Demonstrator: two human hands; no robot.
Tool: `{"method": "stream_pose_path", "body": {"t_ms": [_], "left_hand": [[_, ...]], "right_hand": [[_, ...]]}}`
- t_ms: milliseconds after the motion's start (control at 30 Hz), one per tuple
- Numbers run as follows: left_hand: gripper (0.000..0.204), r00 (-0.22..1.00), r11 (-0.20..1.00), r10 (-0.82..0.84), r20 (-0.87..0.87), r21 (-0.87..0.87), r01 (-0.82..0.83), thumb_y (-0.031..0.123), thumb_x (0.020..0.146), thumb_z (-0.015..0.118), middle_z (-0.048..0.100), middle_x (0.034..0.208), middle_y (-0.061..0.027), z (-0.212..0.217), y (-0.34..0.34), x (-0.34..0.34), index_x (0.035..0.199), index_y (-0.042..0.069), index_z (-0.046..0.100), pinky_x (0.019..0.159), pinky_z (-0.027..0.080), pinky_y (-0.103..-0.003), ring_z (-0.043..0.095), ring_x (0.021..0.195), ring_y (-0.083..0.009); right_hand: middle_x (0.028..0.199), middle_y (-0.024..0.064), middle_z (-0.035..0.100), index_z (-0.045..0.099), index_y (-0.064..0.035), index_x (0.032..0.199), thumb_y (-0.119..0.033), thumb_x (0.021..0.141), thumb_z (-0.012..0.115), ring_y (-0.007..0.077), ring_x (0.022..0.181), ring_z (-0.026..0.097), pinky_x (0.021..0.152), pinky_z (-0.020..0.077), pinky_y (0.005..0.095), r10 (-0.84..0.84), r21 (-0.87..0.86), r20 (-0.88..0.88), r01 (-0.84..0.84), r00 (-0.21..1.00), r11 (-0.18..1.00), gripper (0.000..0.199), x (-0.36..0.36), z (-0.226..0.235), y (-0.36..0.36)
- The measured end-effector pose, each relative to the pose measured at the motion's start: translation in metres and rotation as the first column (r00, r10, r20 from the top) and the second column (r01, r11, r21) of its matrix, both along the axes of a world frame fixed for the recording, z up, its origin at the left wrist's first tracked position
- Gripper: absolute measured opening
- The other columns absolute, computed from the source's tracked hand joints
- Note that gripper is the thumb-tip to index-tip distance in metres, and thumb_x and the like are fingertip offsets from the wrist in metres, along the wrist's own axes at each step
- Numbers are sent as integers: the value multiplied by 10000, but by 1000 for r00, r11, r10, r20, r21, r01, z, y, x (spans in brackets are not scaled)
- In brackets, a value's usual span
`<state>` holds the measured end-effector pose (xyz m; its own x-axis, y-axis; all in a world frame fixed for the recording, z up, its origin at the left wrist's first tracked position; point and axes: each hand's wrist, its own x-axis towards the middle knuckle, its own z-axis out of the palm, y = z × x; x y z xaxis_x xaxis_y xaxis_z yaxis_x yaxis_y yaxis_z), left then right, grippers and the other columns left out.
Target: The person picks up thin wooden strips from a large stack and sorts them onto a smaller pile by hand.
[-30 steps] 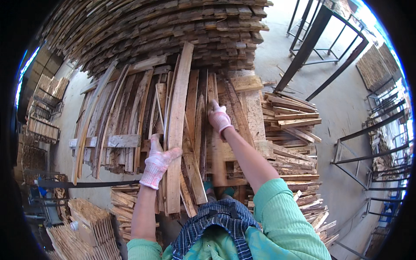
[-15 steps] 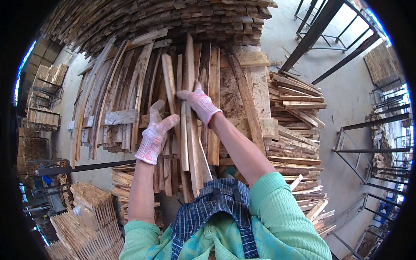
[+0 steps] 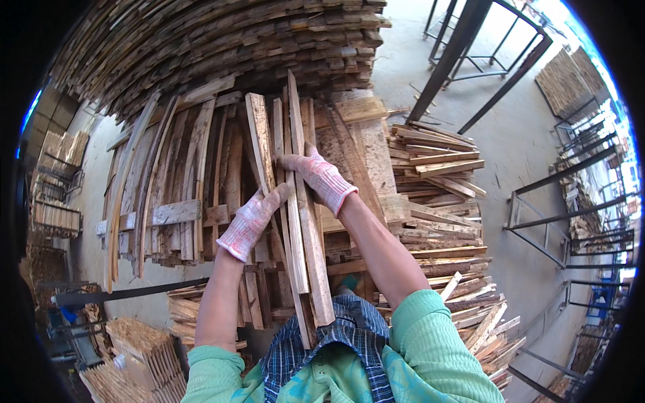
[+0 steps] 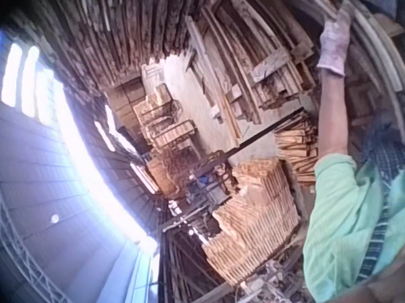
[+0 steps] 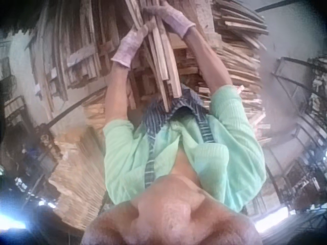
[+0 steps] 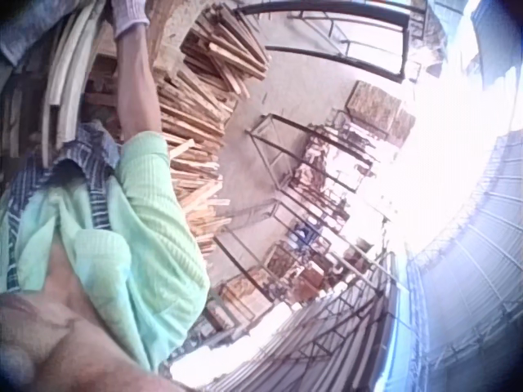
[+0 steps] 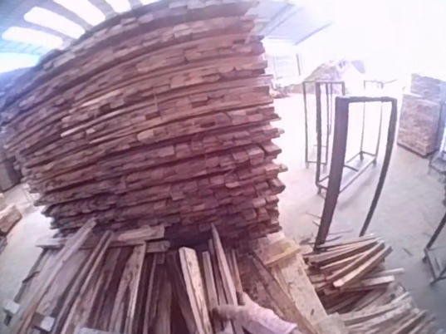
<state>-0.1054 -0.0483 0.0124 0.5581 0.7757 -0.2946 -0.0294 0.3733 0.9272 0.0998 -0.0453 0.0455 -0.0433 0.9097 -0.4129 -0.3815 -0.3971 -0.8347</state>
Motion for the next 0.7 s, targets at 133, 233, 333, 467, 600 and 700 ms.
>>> {"method": "stream_pose_path", "body": {"t_ms": [133,233,333,467,600,700], "left_hand": [[708,936,979,-91,-340,140,146,560,1023,492,539,1468,-138,46,-8,40,1482,22,465,1168,353,-312,475,1381,-203],[768,887,933,-246,-390,153,326,646,1016,381,334,1615,-157,49,-7,73,1533,78,394,1260,187,-363,243,1525,-299],[709,876,875,-276,-396,275,399,571,1046,413,422,1566,-120,-8,-3,95,1523,46,414,1244,184,-299,349,1470,-254],[839,910,949,-216,-355,142,281,645,963,543,553,1425,-165,-27,-1,108,1525,40,393,1091,399,-332,491,1336,-236],[910,996,963,-66,65,-257,80,626,851,728,573,1392,-146,26,-2,109,1497,54,438,959,520,-355,568,1229,-237],[1050,980,937,58,191,-349,12,271,861,833,596,1345,-133,14,-11,126,1604,55,124,969,522,-315,595,1196,-191]], "right_hand": [[1138,140,671,308,13,1481,-211,901,743,185,984,666,809,583,306,-141,-14,42,142,989,990,758,33,13,-20],[1179,110,667,504,-26,1396,-242,891,727,175,1078,635,925,523,308,-57,-11,187,60,981,998,593,51,28,-25],[1211,133,651,468,-31,1430,-189,861,756,202,1027,642,849,560,326,-76,-3,303,81,950,997,658,74,-2,-20],[1229,172,648,248,-58,1574,-223,789,838,233,1066,637,909,547,355,-60,2,354,63,933,998,996,85,3,-25],[1262,181,643,207,-67,1597,-220,799,832,239,1077,637,914,549,348,-52,-42,123,57,991,997,1025,93,-7,-28],[1287,176,640,238,-79,1593,-303,820,810,236,1106,628,935,531,333,-67,-36,331,84,941,996,987,83,-9,-24]]}}
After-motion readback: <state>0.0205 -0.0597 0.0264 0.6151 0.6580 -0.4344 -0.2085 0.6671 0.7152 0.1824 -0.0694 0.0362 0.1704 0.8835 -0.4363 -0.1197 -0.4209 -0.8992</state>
